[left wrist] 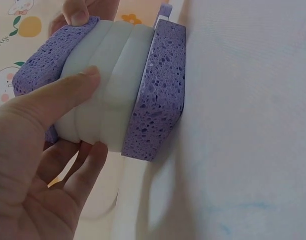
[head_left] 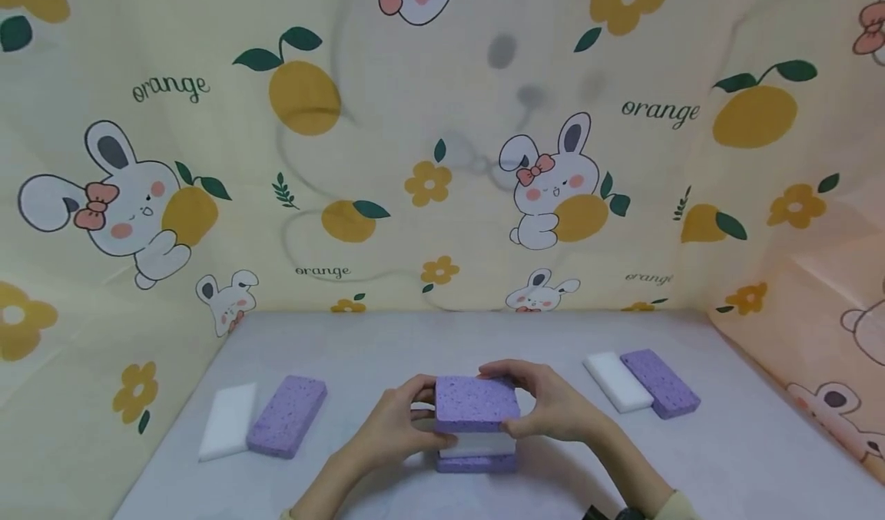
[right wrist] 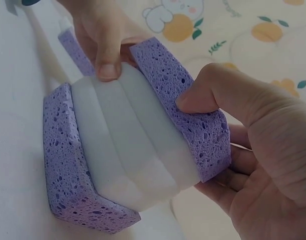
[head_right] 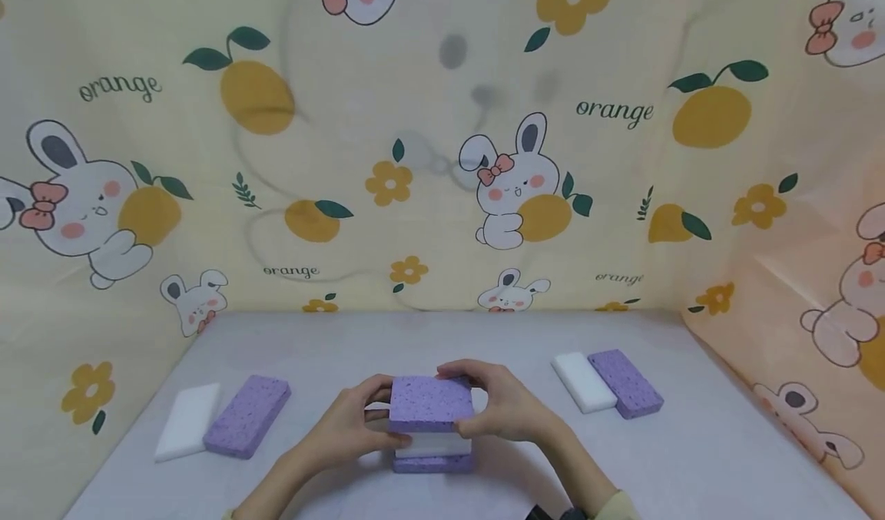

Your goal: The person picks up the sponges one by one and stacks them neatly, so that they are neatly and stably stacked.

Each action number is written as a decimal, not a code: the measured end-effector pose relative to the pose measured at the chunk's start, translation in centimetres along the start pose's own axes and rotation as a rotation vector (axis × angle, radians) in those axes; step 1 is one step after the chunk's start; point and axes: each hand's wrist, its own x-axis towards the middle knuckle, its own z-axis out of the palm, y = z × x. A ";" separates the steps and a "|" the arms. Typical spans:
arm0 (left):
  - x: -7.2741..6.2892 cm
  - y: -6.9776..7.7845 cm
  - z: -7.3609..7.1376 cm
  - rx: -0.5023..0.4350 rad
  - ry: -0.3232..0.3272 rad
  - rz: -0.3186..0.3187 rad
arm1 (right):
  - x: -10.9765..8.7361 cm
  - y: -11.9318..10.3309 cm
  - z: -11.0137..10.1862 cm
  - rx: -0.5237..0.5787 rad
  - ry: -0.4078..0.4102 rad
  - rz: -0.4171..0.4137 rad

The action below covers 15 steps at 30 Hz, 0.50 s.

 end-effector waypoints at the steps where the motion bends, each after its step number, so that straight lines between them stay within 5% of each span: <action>1: 0.0 0.1 0.0 0.009 0.001 0.003 | 0.0 0.0 0.0 -0.002 0.001 -0.004; 6: -0.5 0.8 -0.5 0.086 0.006 -0.029 | 0.2 0.0 0.0 -0.002 0.009 -0.020; 10: -2.2 1.5 -1.9 0.142 0.023 -0.052 | 0.2 0.1 0.1 -0.008 -0.004 0.004; 15: -5.2 2.1 -4.9 0.229 0.183 -0.080 | -0.1 0.0 0.1 -0.003 -0.002 0.032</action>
